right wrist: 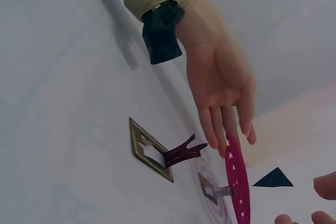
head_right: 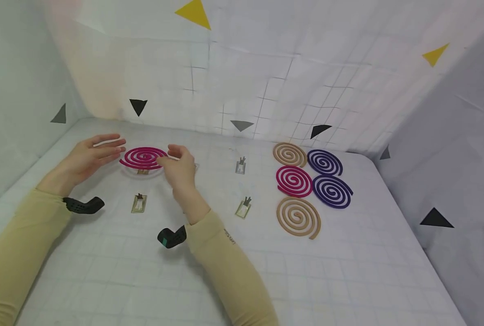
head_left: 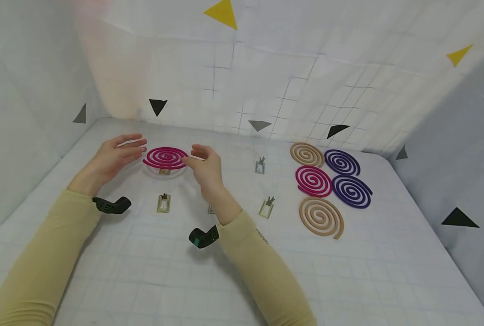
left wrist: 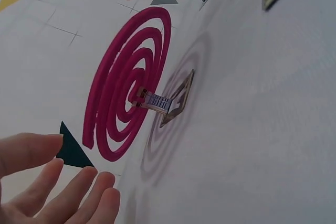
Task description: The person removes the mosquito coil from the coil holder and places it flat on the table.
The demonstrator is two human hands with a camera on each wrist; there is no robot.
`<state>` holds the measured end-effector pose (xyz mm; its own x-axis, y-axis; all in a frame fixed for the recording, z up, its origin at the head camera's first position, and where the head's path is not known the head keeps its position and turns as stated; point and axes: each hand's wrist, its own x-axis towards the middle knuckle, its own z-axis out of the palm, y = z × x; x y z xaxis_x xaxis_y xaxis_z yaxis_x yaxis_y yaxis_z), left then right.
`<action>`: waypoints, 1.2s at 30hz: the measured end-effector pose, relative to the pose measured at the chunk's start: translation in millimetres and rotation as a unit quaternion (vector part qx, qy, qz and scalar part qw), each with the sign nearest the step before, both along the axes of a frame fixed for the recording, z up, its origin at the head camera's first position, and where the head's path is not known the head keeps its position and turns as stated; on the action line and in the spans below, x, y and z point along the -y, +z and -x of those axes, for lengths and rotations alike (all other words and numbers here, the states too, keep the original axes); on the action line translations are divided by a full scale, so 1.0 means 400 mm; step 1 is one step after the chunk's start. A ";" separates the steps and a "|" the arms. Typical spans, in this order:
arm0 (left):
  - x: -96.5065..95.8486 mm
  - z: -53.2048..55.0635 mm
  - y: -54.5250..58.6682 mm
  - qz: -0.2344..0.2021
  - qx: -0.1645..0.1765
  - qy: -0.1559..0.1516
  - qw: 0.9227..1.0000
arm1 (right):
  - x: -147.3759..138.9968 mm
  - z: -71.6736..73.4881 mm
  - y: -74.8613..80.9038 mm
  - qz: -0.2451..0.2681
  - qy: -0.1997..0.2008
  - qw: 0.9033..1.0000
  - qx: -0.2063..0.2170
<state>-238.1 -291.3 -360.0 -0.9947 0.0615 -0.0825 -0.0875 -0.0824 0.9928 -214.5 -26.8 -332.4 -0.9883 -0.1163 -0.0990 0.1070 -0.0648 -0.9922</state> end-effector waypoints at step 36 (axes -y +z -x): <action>-0.035 0.013 -0.035 0.064 0.058 -0.006 0.996 | 0.040 -0.012 -0.096 0.046 0.026 0.997 0.055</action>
<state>-243.4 -277.2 -374.2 -0.9771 0.0556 -0.2054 -0.2030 0.0459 0.9781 -209.6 -42.6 -370.9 -0.9641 -0.1814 -0.1937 0.2213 -0.1465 -0.9641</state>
